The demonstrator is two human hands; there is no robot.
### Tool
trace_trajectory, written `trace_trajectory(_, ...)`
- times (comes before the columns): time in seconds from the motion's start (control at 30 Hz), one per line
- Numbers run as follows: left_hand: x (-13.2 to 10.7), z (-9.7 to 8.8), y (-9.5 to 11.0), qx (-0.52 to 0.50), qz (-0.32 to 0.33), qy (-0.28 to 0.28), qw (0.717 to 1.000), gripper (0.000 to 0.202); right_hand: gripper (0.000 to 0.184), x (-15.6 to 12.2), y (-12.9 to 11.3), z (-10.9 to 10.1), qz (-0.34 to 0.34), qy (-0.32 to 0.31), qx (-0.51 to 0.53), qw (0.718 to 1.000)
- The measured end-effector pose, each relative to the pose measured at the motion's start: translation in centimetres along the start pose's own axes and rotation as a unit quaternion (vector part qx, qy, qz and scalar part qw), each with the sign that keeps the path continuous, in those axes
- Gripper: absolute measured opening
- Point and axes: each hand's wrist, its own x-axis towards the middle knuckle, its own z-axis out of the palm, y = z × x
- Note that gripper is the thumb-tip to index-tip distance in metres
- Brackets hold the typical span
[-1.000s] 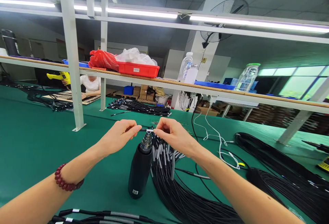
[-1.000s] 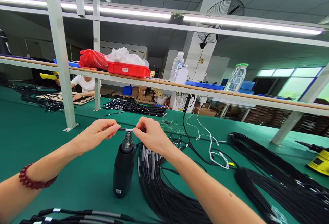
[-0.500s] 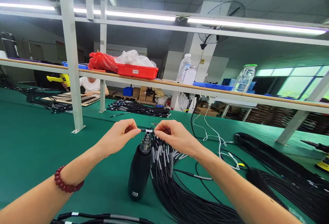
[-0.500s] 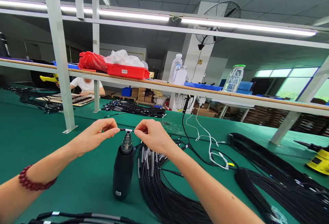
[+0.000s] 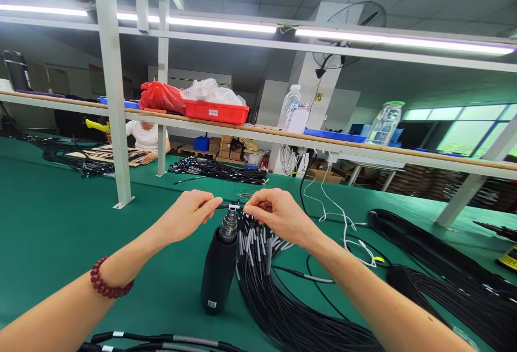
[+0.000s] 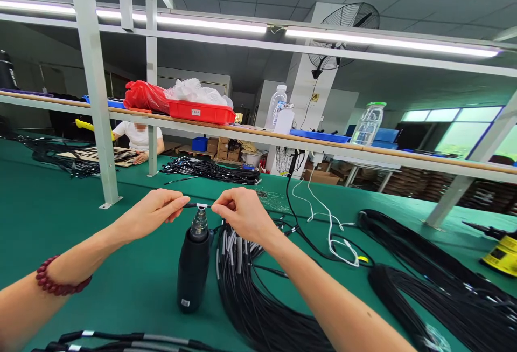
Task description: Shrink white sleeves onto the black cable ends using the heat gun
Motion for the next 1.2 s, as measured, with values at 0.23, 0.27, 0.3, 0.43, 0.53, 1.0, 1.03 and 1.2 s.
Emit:
trace_trajectory(0.23, 0.13, 0.09, 0.06, -0.027, -0.009, 0.024, 0.999, 0.039, 0.012, 0.22, 0.43, 0.29, 0.005, 0.015, 0.011, 1.0)
trace_trajectory(0.27, 0.14, 0.09, 0.05, -0.027, -0.014, 0.025, 0.999, 0.038, 0.012, 0.26, 0.49, 0.32, 0.006, 0.016, 0.012, 1.0)
trace_trajectory(0.3, 0.14, 0.1, 0.04, -0.026, -0.017, 0.026, 0.999, 0.037, 0.011, 0.29, 0.52, 0.32, 0.007, 0.015, 0.014, 1.0)
trace_trajectory(0.43, 0.14, 0.14, 0.06, -0.021, -0.013, 0.039, 0.999, 0.034, 0.012, 0.25, 0.4, 0.14, 0.012, 0.013, -0.013, 1.0)
trace_trajectory(0.53, 0.15, 0.13, 0.13, -0.026, -0.005, 0.054, 0.998, 0.031, 0.016, 0.07, 0.12, -0.09, -0.003, 0.018, -0.064, 0.998)
trace_trajectory(1.0, 0.48, -0.12, -0.18, -0.007, 0.007, 0.008, 1.0, 0.052, 0.016, -0.08, -0.11, -0.09, -0.003, 0.014, -0.055, 0.998)
trace_trajectory(1.03, 0.48, -0.08, -0.19, -0.008, 0.009, 0.01, 1.0, 0.051, 0.016, -0.07, -0.09, -0.1, -0.003, 0.013, -0.056, 0.998)
trace_trajectory(1.2, 0.42, 0.02, -0.24, -0.011, 0.003, 0.017, 1.0, 0.045, 0.015, 0.06, 0.04, -0.01, 0.003, 0.015, -0.051, 0.999)
